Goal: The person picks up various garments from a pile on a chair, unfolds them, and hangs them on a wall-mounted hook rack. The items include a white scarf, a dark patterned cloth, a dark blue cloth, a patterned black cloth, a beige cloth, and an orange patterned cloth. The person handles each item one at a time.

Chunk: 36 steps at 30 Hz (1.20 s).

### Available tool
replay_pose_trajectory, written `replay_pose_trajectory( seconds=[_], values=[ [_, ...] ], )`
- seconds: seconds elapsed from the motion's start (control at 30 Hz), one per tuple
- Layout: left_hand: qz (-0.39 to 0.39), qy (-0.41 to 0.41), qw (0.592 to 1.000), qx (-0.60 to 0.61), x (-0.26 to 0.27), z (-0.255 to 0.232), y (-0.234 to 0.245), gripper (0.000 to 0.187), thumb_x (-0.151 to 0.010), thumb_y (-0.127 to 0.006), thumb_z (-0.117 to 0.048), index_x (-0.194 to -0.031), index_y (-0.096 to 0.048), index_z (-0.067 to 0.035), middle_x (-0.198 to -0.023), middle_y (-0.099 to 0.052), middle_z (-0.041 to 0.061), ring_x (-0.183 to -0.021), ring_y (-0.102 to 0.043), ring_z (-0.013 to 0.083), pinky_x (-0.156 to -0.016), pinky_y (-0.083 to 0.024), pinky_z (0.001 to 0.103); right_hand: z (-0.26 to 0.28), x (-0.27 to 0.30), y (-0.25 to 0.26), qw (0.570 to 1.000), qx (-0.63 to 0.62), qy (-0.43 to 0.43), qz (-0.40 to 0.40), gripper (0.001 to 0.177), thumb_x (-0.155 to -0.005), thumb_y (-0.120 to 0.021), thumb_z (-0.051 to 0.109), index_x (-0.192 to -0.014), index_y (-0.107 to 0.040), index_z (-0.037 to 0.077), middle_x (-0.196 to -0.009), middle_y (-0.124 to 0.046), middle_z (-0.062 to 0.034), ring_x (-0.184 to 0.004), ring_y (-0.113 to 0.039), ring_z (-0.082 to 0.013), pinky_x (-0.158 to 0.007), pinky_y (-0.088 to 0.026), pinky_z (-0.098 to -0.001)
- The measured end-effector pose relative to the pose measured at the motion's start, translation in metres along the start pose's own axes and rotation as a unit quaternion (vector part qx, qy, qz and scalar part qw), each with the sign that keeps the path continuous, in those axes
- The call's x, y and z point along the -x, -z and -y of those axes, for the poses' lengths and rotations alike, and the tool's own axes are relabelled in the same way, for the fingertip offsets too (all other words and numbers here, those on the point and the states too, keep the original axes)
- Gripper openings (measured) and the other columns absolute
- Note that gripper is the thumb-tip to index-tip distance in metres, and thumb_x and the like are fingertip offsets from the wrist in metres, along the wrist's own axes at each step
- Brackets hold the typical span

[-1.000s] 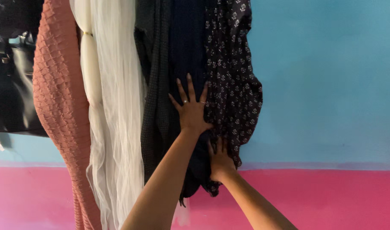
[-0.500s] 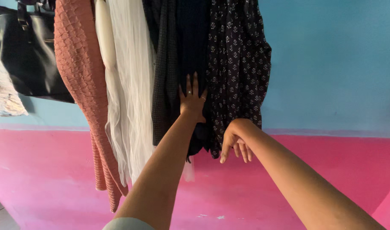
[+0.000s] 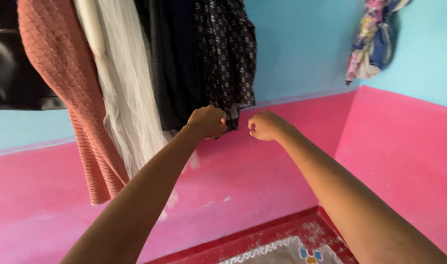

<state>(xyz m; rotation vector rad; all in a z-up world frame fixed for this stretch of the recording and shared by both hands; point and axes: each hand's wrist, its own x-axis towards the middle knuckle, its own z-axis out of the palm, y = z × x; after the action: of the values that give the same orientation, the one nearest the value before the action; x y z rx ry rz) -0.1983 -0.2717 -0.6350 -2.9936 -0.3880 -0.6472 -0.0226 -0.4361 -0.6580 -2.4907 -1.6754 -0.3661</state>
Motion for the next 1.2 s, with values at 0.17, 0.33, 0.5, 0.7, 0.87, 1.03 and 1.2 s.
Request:
replay_pose_trajectory(
  seconds=[0.17, 0.33, 0.5, 0.7, 0.87, 1.03, 1.2],
  values=[
    [0.001, -0.055, 0.998, 0.006, 0.021, -0.068, 0.003, 0.021, -0.088, -0.062, -0.024, -0.099, -0.078, -0.016, -0.098, -0.077, 0.010, -0.093, -0.075, 0.0309, -0.083, -0.061, 0.044, -0.010, 0.124, 0.039, 0.996, -0.036, -0.073, -0.022, 0.013, -0.087, -0.070, 0.018, -0.096, -0.077, 0.012, -0.101, -0.078, -0.0072, -0.097, -0.074, -0.0286, -0.085, -0.059, -0.0424],
    [0.009, -0.099, 0.990, 0.098, 0.050, -0.166, 0.015, 0.022, -0.083, -0.068, -0.029, -0.100, -0.078, -0.020, -0.100, -0.078, 0.002, -0.097, -0.073, 0.0270, -0.087, -0.059, 0.046, -0.018, 0.250, 0.084, 0.987, -0.055, -0.149, -0.009, 0.010, -0.087, -0.069, 0.015, -0.092, -0.077, 0.011, -0.097, -0.078, -0.0061, -0.092, -0.074, -0.0255, -0.082, -0.059, -0.0399],
    [0.019, -0.157, 0.980, 0.122, 0.081, -0.277, 0.028, 0.024, -0.086, -0.068, -0.033, -0.105, -0.078, -0.021, -0.104, -0.078, 0.003, -0.100, -0.074, 0.0261, -0.090, -0.059, 0.045, -0.015, 0.384, 0.127, 0.978, -0.062, -0.193, -0.039, 0.010, -0.088, -0.067, 0.014, -0.094, -0.075, 0.010, -0.095, -0.077, -0.0070, -0.090, -0.074, -0.0259, -0.080, -0.058, -0.0407],
    [0.039, -0.200, 0.957, 0.205, 0.154, -0.444, 0.020, 0.024, -0.087, -0.071, -0.034, -0.103, -0.079, -0.018, -0.103, -0.078, 0.005, -0.098, -0.074, 0.0254, -0.089, -0.059, 0.044, -0.042, 0.575, 0.156, 0.978, -0.025, -0.198, -0.058, 0.014, -0.087, -0.065, 0.009, -0.096, -0.075, 0.009, -0.096, -0.077, -0.0105, -0.089, -0.074, -0.0274, -0.078, -0.059, -0.0408],
    [0.066, -0.240, 0.937, 0.246, 0.226, -0.572, 0.035, 0.023, -0.088, -0.069, -0.032, -0.099, -0.081, -0.016, -0.100, -0.079, 0.004, -0.096, -0.075, 0.0237, -0.087, -0.060, 0.042, -0.070, 0.730, 0.190, 0.968, -0.003, -0.247, -0.034, 0.018, -0.086, -0.064, 0.008, -0.099, -0.076, 0.010, -0.095, -0.077, -0.0131, -0.087, -0.074, -0.0287, -0.078, -0.059, -0.0408],
    [0.086, -0.268, 0.929, 0.241, 0.242, -0.657, 0.070, 0.023, -0.089, -0.069, -0.033, -0.100, -0.080, -0.016, -0.098, -0.079, 0.005, -0.094, -0.075, 0.0236, -0.087, -0.060, 0.041, -0.099, 0.825, 0.227, 0.963, 0.022, -0.264, -0.058, 0.019, -0.087, -0.063, 0.007, -0.099, -0.077, 0.009, -0.098, -0.077, -0.0127, -0.089, -0.074, -0.0286, -0.079, -0.060, -0.0408],
    [0.081, -0.315, 0.907, 0.266, 0.231, -0.737, 0.089, 0.026, -0.091, -0.067, -0.031, -0.102, -0.079, -0.011, -0.090, -0.080, 0.007, -0.086, -0.077, 0.0219, -0.085, -0.060, 0.039, -0.130, 0.899, 0.249, 0.955, 0.027, -0.289, -0.060, 0.018, -0.088, -0.064, 0.009, -0.101, -0.076, 0.009, -0.098, -0.077, -0.0126, -0.090, -0.075, -0.0281, -0.080, -0.060, -0.0405]
  ],
)
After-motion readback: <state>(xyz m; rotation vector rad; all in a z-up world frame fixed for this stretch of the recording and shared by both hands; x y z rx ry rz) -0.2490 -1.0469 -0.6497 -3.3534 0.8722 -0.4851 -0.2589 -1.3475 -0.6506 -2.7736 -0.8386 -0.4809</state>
